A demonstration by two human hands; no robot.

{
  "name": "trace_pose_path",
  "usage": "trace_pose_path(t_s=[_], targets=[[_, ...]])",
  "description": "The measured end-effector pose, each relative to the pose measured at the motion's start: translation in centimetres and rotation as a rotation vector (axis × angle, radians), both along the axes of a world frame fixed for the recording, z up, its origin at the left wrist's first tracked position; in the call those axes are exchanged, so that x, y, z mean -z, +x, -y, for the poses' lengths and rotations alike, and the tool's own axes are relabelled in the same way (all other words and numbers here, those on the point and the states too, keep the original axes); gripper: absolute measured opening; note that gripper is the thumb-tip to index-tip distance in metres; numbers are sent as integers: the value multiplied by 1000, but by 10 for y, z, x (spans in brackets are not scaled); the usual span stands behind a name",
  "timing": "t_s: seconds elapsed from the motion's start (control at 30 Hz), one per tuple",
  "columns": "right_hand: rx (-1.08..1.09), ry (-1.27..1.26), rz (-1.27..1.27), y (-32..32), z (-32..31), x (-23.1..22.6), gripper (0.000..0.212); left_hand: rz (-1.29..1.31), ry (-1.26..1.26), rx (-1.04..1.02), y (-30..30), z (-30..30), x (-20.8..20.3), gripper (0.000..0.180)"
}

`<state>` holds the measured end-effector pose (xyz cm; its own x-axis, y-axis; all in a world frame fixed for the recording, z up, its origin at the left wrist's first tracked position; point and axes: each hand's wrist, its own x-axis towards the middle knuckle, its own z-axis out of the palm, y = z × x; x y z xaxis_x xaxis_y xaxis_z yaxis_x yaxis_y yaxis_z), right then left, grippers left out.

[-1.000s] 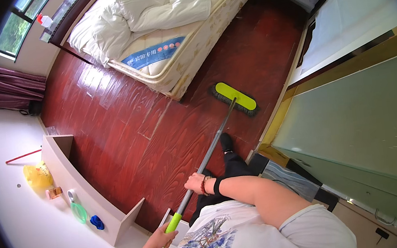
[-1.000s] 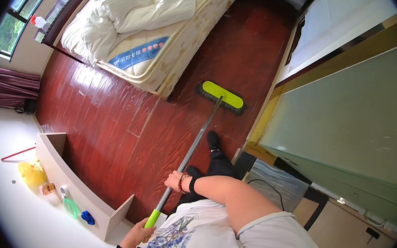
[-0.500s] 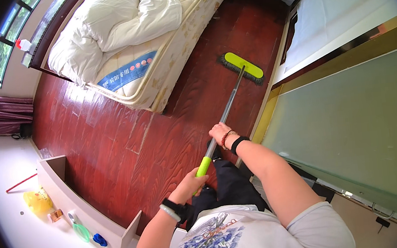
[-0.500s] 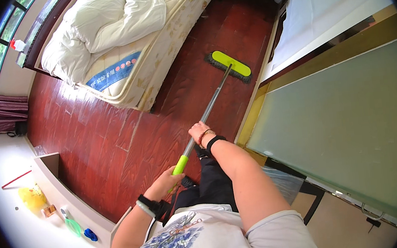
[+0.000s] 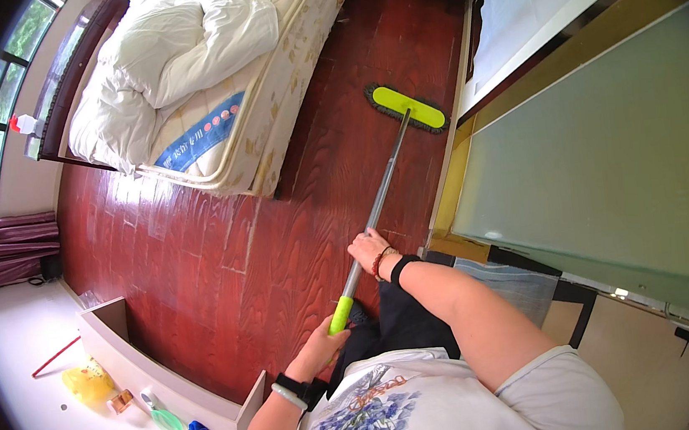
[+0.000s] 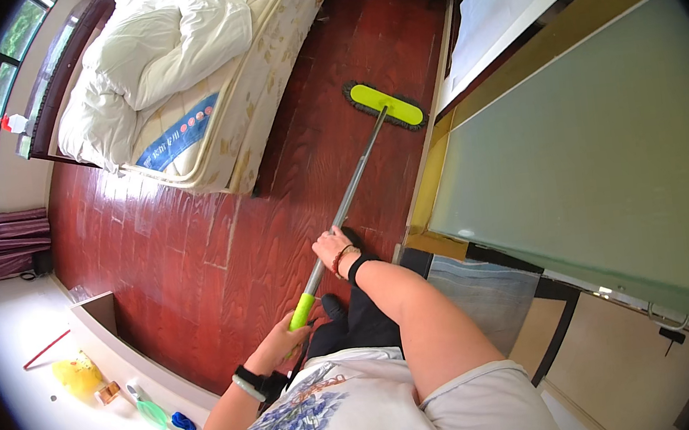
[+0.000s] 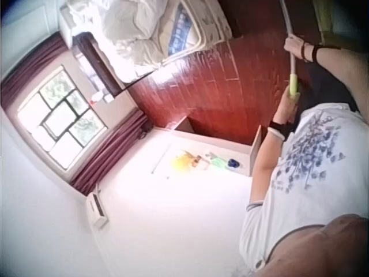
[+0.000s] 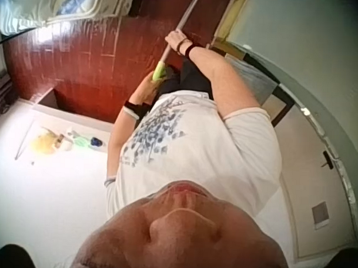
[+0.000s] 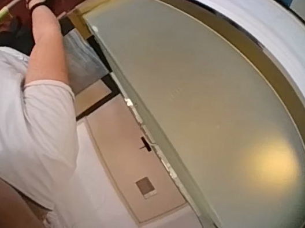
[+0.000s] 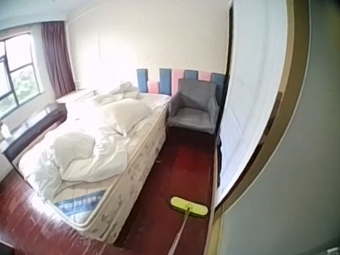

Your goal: Mopping the floor in a bedroom and near the bathroom entrance.

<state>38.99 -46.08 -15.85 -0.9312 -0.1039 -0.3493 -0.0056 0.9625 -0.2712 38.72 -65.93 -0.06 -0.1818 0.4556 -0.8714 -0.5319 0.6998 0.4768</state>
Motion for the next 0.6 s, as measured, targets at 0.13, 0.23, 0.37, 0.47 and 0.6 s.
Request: trace_pose_path(t_s=[0.13,0.23,0.37,0.47,0.6], targets=[[-58,-40,10,30,71,-11,13,-8,-87,24,23,74,-13,32],[-138,-86,44,54,130,-24,14,-86,-131,97,43,124,-43,31],[-295,-195,131,83,205,-39,12,-51,-117,61,79,206,-61,32],[-439,-420,236,92,233,-52,14,-32,-218,108,88,231,-101,33],[-491,-524,297,99,252,-60,18,39,-250,42,102,266,-106,35]])
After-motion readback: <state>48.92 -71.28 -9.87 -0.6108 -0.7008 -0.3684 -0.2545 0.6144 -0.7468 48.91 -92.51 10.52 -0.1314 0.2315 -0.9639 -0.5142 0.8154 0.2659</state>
